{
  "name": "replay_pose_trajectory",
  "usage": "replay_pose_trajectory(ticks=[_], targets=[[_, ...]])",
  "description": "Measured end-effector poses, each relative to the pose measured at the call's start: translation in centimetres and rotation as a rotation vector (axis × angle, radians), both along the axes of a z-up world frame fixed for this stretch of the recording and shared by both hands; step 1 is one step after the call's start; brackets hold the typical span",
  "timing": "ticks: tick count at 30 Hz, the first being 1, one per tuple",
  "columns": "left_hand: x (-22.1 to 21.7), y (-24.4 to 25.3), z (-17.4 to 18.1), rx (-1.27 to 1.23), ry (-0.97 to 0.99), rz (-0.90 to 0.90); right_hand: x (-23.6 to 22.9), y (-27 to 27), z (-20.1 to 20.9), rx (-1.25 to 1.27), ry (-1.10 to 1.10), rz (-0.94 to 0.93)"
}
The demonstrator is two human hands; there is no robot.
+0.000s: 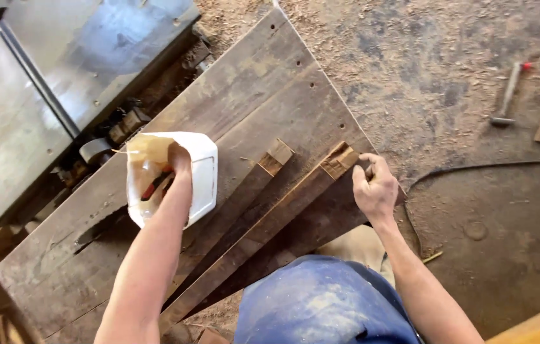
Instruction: Applying wood glue to the joints of small wooden slats on a table saw surface in a workshop.
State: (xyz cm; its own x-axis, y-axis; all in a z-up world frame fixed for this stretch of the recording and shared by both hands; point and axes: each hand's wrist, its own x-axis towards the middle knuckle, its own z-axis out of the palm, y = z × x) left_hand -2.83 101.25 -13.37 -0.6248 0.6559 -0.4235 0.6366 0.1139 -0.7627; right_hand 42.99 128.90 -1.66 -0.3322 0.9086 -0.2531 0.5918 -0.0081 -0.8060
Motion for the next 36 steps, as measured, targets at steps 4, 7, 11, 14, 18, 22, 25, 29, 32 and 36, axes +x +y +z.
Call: replay_pose_trajectory(ticks=[4, 7, 11, 14, 18, 22, 25, 29, 32, 36], targets=[[0.8, -1.0, 2.9, -0.331, 0.019, 0.024, 0.7, -0.3, -0.7, -0.025, -0.040, -0.007], [2.6, 3.2, 6.6, -0.167, -0.088, 0.246, 0.6, 0.4, 0.4, -0.081, -0.033, -0.013], [5.8, 8.3, 16.0, 0.074, -0.231, 0.560, 0.6, 0.9, 0.1, -0.176, -0.063, 0.012], [8.5, 8.0, 22.4, 0.558, -0.360, 0.770, -0.1, 1.6, 2.4, -0.213, -0.092, 0.067], [12.9, 9.3, 29.4, 1.311, -0.530, 1.055, 0.2, 1.0, 0.8, -0.193, -0.175, 0.123], [18.3, 11.5, 30.9, 1.424, -0.755, 0.461, 0.7, 0.7, 0.5, -0.203, -0.068, 0.031], [23.4, 14.7, 26.5, 1.497, -1.055, 0.334, 0.9, 0.5, 0.2, -0.200, 0.018, 0.000], [27.7, 20.2, 20.8, 1.244, -1.133, 0.083, 1.1, 0.5, -0.1, -0.186, 0.067, 0.003], [28.1, 21.0, 13.4, 0.948, -0.972, -0.014, 1.3, 0.7, 0.2, -0.166, 0.094, 0.024], [27.8, 21.1, 13.6, 0.883, -0.918, -0.170, 1.7, 0.5, -0.4, -0.147, 0.144, -0.007]])
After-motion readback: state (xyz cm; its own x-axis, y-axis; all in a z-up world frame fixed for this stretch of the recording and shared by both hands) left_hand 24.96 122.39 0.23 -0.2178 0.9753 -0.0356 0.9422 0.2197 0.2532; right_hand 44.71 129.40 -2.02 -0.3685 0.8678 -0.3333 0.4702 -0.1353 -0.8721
